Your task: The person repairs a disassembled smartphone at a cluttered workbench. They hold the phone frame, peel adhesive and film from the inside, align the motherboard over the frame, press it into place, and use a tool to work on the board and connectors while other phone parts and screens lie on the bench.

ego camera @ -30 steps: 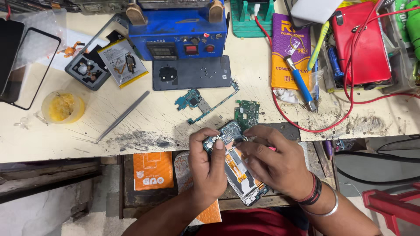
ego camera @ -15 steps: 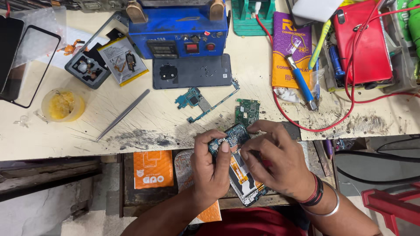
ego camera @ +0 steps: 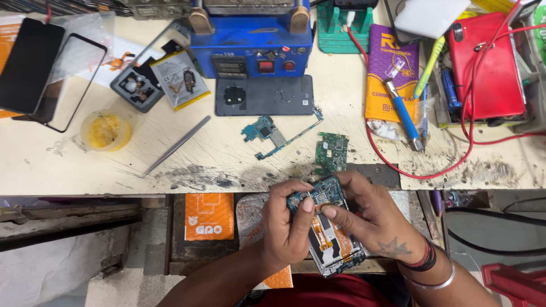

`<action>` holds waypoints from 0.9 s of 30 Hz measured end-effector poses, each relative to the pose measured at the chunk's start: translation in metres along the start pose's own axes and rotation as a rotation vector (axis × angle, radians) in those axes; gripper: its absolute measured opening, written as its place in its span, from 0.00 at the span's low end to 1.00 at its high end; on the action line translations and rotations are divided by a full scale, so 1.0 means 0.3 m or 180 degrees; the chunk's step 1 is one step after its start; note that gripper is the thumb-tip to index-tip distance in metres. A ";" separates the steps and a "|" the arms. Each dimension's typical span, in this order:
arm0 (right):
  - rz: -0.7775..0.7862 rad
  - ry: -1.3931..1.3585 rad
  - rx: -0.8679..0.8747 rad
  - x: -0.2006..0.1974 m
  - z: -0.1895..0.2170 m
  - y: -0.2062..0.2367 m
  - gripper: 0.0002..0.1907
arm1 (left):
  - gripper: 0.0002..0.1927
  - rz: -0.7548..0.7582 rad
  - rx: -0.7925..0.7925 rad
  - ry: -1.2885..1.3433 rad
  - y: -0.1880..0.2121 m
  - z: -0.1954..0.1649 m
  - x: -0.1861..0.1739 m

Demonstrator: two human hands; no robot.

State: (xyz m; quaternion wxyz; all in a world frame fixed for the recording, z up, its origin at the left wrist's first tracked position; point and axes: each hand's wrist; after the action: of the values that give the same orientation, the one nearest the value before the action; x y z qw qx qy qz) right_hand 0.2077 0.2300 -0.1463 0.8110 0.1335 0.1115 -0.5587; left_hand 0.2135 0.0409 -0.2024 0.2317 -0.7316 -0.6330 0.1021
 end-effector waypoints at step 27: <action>0.0069 -0.0899 0.0470 0.030 -0.017 0.003 0.17 | 0.12 0.0009 -0.0232 0.0335 0.013 -0.025 0.000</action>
State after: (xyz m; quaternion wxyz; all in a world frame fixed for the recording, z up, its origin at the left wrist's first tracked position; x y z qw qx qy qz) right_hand 0.2115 0.2240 -0.1539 0.8125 0.1140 -0.0465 -0.5698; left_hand 0.2203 0.0390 -0.1977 0.2377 -0.7448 -0.6222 0.0407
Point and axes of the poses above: each hand's wrist, its own y-axis away from the middle knuckle, its own x-axis out of the palm, z = x × y, and after that the axes turned 1 degree about z, right-handed
